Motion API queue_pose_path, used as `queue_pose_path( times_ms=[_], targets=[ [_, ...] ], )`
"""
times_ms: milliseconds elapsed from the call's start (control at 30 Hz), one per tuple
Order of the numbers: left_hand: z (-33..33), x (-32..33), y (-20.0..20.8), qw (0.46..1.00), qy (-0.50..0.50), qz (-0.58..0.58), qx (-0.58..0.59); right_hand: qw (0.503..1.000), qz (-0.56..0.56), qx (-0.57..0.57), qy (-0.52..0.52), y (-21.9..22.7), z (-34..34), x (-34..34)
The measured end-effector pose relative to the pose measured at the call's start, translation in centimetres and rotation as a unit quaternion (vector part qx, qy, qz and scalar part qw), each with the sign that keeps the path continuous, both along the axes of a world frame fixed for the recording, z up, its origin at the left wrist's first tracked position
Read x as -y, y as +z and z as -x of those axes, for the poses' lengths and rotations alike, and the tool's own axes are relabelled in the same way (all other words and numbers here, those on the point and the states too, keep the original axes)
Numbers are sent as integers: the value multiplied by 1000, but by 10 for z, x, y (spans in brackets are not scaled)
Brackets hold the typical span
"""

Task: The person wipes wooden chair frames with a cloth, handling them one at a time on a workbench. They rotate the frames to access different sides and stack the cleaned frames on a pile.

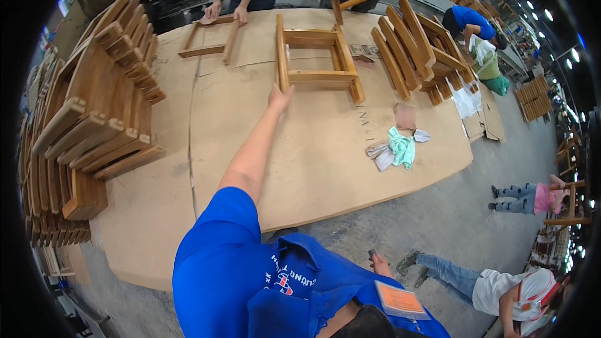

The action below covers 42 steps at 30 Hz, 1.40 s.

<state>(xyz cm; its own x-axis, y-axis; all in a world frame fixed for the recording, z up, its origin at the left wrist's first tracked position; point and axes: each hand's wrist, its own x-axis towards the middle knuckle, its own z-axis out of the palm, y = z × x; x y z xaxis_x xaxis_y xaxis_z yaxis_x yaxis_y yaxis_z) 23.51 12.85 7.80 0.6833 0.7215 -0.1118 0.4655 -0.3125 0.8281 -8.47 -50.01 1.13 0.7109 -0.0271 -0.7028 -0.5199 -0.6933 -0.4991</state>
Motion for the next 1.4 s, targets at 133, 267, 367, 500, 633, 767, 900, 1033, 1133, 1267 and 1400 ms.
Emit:
queue_pose_path(
  times_ms=[133,267,367,500,633,767,900,1033,1133,1267,1400],
  targets=[
    [-57,-18,-16,992,-3,108,-64,999,28,21,11,8,-9,-19],
    [-74,-31,-27,975,40,206,-77,998,17,-38,-45,16,-14,-27],
    [-73,-35,-21,953,65,280,-98,999,18,-3,-45,16,-27,-26],
    [-45,-34,-6,965,49,255,-23,999,-5,33,-7,12,-72,-32],
    [45,-21,-3,955,18,288,63,979,16,180,98,18,-147,-56],
    [186,18,-2,953,39,294,60,933,-175,272,157,41,-229,-90],
    [314,76,-1,944,99,314,27,877,-213,330,275,56,-292,-132],
    [380,125,-21,938,149,311,-33,940,-274,79,190,44,-314,-176],
    [388,149,-54,947,162,271,-53,942,-270,73,185,23,-308,-205],
    [372,142,-85,976,76,122,-161,847,-241,272,387,1,-306,-242],
    [320,101,-81,953,137,-129,-239,778,-150,343,505,-8,-309,-263]
  ],
)
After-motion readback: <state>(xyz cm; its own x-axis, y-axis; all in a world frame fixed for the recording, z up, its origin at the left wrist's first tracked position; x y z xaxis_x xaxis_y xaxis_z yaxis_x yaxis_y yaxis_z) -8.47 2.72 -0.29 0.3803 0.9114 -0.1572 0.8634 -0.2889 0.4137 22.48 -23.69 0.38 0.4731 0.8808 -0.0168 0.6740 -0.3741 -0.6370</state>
